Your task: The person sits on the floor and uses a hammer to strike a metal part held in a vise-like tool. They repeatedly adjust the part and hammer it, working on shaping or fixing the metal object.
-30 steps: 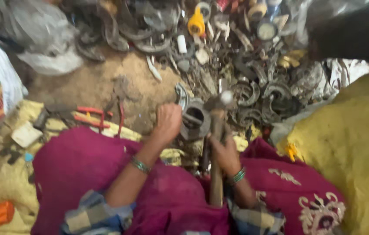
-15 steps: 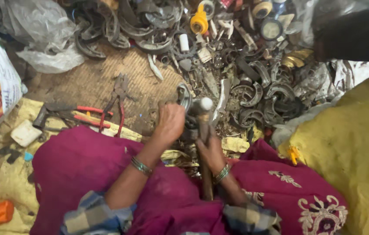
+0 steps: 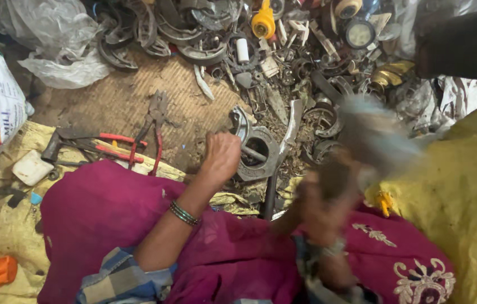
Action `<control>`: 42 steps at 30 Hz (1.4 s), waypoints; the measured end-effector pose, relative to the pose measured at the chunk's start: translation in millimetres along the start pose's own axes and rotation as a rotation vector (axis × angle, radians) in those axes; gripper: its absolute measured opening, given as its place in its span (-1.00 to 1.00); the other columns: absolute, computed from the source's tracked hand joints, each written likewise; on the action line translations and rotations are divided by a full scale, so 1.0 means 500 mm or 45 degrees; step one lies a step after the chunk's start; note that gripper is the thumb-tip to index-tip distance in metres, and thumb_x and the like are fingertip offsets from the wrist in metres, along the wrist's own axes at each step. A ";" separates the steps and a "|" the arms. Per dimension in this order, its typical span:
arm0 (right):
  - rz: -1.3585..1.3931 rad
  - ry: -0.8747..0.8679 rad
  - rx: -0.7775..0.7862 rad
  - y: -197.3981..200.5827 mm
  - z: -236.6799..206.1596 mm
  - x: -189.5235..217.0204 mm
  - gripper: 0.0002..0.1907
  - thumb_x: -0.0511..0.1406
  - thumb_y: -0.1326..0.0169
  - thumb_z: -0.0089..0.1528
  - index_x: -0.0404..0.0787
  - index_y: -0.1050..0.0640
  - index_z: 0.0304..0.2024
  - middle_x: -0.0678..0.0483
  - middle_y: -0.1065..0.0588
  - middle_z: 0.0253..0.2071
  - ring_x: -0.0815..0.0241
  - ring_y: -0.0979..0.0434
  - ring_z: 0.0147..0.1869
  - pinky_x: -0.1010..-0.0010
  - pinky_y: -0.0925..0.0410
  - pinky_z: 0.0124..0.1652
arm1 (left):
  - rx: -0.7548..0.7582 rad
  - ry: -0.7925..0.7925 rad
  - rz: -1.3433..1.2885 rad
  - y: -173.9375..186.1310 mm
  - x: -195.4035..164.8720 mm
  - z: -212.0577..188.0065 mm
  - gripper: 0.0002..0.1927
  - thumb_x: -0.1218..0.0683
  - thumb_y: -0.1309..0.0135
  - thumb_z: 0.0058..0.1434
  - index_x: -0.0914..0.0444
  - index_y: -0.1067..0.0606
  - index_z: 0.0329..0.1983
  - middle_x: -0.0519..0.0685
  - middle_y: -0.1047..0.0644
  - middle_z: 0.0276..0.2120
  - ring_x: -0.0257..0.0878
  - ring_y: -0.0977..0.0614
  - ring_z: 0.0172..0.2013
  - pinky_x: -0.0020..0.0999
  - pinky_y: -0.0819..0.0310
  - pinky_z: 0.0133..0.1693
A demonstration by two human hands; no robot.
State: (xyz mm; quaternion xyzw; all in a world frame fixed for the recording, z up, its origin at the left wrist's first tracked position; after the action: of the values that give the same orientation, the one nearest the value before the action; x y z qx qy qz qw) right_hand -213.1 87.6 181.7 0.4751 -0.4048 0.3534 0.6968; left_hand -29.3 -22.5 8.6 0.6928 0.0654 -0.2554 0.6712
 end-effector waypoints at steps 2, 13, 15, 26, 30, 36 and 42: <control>-0.547 0.121 0.266 -0.109 -0.006 -0.071 -0.46 -0.32 -0.18 0.35 -0.35 -0.36 0.33 -0.25 -0.55 0.10 -0.16 -0.59 0.09 0.13 -0.44 0.02 | -0.033 -0.014 -0.026 0.008 0.000 -0.005 -0.83 0.23 -0.02 0.07 0.24 -0.62 -0.52 0.22 -0.61 -0.47 0.07 -0.68 -0.38 0.04 -0.44 -0.19; 0.022 -0.089 0.176 -0.031 0.000 -0.073 -0.24 -0.29 -0.13 0.28 -0.37 -0.13 0.45 -0.18 -0.47 -0.01 0.07 -0.55 -0.09 0.27 -0.51 -0.20 | 0.025 0.037 -0.006 -0.030 0.014 -0.005 -0.86 0.22 -0.06 0.07 0.26 -0.64 -0.46 0.24 -0.61 -0.41 0.09 -0.69 -0.33 0.04 -0.43 -0.18; 0.231 -0.097 0.099 -0.006 -0.005 -0.034 -0.27 -0.33 -0.13 0.29 -0.31 -0.11 0.43 -0.13 -0.48 -0.16 0.13 -0.54 -0.32 0.34 -0.49 -0.40 | 0.004 0.058 0.022 -0.030 0.013 0.006 -0.86 0.23 -0.06 0.09 0.26 -0.64 -0.46 0.23 -0.62 -0.41 0.06 -0.69 -0.34 0.05 -0.44 -0.17; -0.384 -0.157 0.459 -0.125 -0.040 -0.318 -0.36 -0.25 -0.18 0.27 -0.37 -0.31 0.33 -0.10 -0.54 -0.08 0.14 -0.56 -0.11 0.30 -0.44 -0.17 | 0.121 0.044 -0.045 -0.009 -0.004 -0.009 -0.85 0.24 -0.06 0.07 0.25 -0.65 -0.41 0.24 -0.62 -0.37 0.12 -0.68 -0.27 0.07 -0.44 -0.14; 0.001 -0.627 0.351 -0.113 -0.040 -0.374 -0.40 -0.24 -0.17 0.26 -0.34 -0.36 0.29 0.00 -0.54 -0.17 0.21 -0.52 -0.27 0.38 -0.44 -0.34 | 0.079 0.038 -0.016 -0.008 -0.007 -0.008 -0.85 0.26 -0.05 0.05 0.30 -0.64 -0.42 0.24 -0.61 -0.34 0.11 -0.68 -0.27 0.11 -0.41 -0.09; 0.313 -1.059 0.301 -0.110 -0.032 -0.409 -0.49 -0.23 -0.10 0.25 -0.25 -0.37 0.22 0.01 -0.47 -0.42 0.20 -0.48 -0.54 0.37 -0.40 -0.58 | 0.029 0.047 -0.110 0.002 0.006 -0.013 -0.83 0.27 -0.02 0.10 0.29 -0.64 -0.43 0.26 -0.61 -0.31 0.15 -0.67 -0.25 0.12 -0.39 -0.03; 0.321 -1.114 0.355 -0.078 -0.031 -0.463 -0.58 -0.17 -0.08 0.27 -0.24 -0.39 0.10 0.04 -0.51 -0.40 0.19 -0.51 -0.52 0.36 -0.43 -0.56 | 0.057 0.076 -0.091 -0.002 0.012 -0.009 -0.83 0.28 -0.02 0.05 0.28 -0.63 -0.45 0.25 -0.61 -0.31 0.15 -0.68 -0.27 0.19 -0.34 0.01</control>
State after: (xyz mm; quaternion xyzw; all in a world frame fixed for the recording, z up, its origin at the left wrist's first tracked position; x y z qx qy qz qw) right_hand -272.9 65.5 -44.8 0.6153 -0.6636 0.2528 0.3421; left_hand -23.5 -19.6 4.9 0.7122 0.1044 -0.2599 0.6437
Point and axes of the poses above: each hand's wrist, its own z-axis towards the middle knuckle, its own y-axis out of the back of the hand, x = y × z, the point moved 8 cm from there along z, towards the middle knuckle
